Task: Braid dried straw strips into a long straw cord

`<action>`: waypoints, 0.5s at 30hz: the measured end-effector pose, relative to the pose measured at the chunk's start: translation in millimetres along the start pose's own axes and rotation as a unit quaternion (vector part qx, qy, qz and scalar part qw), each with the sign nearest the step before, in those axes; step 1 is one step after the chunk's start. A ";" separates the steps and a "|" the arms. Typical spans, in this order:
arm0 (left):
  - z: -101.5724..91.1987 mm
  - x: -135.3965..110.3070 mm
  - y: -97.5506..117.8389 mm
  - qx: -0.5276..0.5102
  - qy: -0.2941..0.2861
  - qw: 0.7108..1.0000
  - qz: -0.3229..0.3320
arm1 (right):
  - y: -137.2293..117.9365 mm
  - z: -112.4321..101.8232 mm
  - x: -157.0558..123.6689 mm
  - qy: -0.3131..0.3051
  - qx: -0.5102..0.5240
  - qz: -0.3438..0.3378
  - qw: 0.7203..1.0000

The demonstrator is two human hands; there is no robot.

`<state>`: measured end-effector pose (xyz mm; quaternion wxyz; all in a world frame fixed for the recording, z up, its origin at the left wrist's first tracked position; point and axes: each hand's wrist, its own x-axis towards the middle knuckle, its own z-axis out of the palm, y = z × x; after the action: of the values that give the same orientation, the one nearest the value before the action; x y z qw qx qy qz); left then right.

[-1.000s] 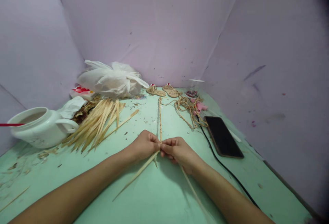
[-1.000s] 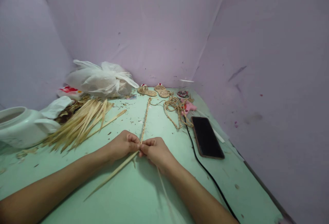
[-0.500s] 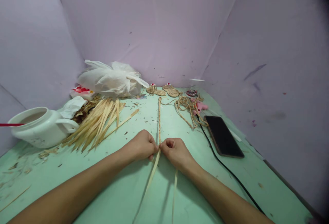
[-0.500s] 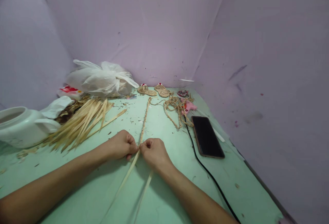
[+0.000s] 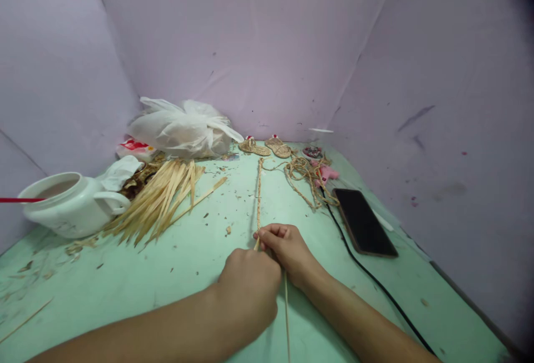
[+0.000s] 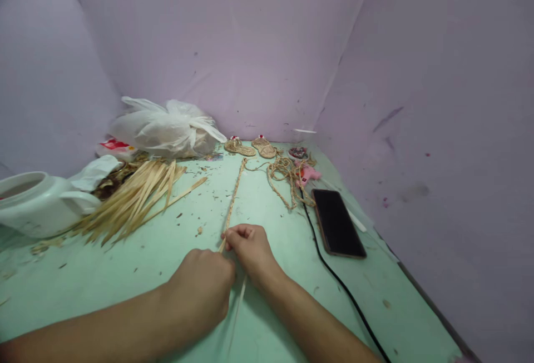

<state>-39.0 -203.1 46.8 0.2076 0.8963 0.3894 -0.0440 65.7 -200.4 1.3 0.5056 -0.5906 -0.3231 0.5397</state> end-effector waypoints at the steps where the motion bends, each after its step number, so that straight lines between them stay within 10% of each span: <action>1: -5.9 1.5 -3.6 -0.007 0.012 1.000 -0.006 | 0.3 -0.5 0.4 0.002 -0.001 -0.003 1.000; 5: -31.3 18.0 -29.5 -0.149 0.138 0.973 -0.105 | 3.1 -2.1 3.3 -0.006 -0.008 -0.021 1.000; 10: -24.1 41.8 -52.7 -0.508 -0.146 0.836 -0.150 | 6.1 -3.0 6.4 -0.049 -0.004 -0.052 0.997; 15: -10.9 45.0 -56.7 -0.564 -0.176 0.798 -0.122 | 6.1 -5.7 8.5 -0.082 -0.016 -0.065 0.994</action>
<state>-49.4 -133.4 26.7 0.7342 0.5428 0.4078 0.0017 71.9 -195.6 -7.6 0.5021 -0.5299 -0.4098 0.5470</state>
